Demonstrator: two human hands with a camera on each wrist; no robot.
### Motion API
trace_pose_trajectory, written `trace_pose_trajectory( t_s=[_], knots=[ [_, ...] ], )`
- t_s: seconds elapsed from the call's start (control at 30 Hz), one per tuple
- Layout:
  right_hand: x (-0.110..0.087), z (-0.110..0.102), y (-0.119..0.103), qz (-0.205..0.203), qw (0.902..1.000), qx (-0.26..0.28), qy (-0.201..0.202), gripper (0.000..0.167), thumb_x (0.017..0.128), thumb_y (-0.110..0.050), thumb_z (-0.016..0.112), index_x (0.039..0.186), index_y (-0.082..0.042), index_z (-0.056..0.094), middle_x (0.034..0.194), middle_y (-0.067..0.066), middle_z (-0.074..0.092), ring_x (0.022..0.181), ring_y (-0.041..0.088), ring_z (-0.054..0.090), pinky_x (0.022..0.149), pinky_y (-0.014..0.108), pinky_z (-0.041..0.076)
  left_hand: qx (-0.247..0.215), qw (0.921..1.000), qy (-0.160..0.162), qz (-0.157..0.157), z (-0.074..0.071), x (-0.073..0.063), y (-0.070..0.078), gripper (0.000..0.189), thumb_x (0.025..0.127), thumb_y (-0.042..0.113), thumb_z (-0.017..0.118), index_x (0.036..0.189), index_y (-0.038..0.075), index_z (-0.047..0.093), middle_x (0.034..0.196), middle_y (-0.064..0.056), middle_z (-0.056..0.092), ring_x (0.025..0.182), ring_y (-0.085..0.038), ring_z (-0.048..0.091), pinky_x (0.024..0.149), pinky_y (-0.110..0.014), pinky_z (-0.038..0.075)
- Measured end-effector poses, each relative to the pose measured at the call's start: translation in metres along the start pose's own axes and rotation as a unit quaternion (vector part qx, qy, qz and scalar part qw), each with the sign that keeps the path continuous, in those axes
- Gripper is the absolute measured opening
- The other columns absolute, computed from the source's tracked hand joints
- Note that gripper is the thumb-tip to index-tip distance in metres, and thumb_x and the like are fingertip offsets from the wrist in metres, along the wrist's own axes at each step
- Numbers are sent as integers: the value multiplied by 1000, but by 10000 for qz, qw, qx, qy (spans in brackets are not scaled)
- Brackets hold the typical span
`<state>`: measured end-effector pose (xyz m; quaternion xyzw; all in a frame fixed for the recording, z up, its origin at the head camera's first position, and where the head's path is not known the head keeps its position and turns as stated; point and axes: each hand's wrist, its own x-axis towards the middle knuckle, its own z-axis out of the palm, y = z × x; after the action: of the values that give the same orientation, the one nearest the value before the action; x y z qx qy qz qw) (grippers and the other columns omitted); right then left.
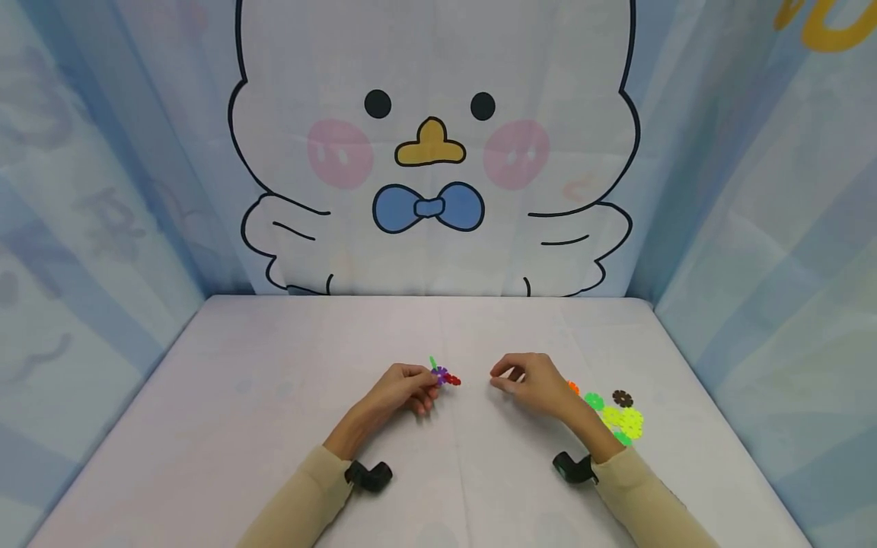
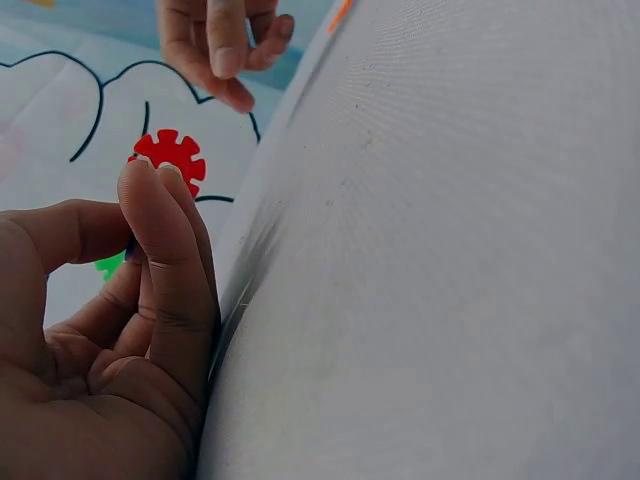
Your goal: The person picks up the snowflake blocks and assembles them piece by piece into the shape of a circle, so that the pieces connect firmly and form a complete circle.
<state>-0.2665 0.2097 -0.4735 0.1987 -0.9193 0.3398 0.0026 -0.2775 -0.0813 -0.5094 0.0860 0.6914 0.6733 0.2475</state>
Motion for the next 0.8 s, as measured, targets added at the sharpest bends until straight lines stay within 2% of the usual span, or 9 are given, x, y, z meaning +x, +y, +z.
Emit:
trace_pose_trajectory(
  t_s=[0.23, 0.4, 0.6, 0.8],
  knots=[
    [-15, -39, 31, 350, 9993, -153, -17, 7, 96, -20, 79, 101, -15, 79, 98, 2, 78, 77, 11, 65, 63, 22, 53, -12, 10000, 33, 77, 1, -1, 1, 29, 105, 19, 64, 104, -10, 68, 79, 0, 68, 63, -8, 63, 58, -20, 57],
    [-28, -60, 50, 577, 9979, -277, -52, 10, 97, -18, 78, 103, -10, 78, 99, 8, 77, 73, 13, 63, 61, 23, 54, -19, 10000, 53, 12, 1, 1, 0, 31, 105, 20, 65, 108, -10, 69, 81, -1, 69, 64, -9, 63, 60, -20, 58],
    [-42, -73, 64, 720, 9955, -611, -80, 13, 96, -16, 77, 106, -7, 78, 95, 5, 74, 71, 14, 59, 62, 22, 51, 8, 10000, 25, 31, 0, 1, 0, 31, 105, 21, 65, 108, -9, 70, 81, -2, 69, 65, -9, 62, 61, -20, 58],
    [-48, -78, 72, 868, 9923, -775, -413, 21, 94, -18, 80, 111, -5, 77, 93, 3, 70, 76, 15, 56, 64, 21, 51, 43, 10000, 26, 37, -1, 1, -1, 30, 105, 20, 65, 107, -9, 70, 80, -1, 69, 65, -9, 62, 60, -20, 58]
  ],
)
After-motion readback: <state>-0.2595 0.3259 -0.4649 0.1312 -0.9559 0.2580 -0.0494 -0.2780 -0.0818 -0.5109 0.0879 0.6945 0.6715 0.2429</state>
